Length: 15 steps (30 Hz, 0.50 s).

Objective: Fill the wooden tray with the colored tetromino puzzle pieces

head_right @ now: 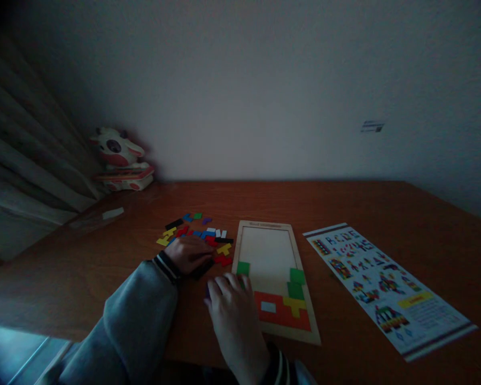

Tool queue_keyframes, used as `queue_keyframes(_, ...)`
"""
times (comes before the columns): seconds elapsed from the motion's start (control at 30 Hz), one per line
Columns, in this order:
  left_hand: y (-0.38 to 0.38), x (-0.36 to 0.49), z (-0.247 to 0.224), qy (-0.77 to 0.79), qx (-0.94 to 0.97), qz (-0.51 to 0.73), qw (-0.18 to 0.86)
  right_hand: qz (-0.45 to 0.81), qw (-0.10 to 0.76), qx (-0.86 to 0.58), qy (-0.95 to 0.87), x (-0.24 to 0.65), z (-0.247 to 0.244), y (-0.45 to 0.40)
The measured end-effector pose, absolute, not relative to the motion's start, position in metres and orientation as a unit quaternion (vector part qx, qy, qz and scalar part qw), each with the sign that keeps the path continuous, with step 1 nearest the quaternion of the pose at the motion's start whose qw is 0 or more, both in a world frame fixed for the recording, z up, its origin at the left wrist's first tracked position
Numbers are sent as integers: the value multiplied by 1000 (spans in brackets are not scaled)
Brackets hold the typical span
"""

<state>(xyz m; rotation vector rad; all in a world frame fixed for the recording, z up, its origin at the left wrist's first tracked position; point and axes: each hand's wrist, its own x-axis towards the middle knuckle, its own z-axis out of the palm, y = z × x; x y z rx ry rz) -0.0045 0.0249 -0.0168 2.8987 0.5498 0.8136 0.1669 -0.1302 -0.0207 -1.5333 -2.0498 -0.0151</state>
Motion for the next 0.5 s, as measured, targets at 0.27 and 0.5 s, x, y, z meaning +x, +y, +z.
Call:
queue_keyframes(0.27,21,-2,-23,221,926,298,77,90,287,-613,-730,165,-12,-130)
queue_keyframes(0.5,23,-1,-29,248,909,315,109,165,271,-623,-715,167,-9,-125)
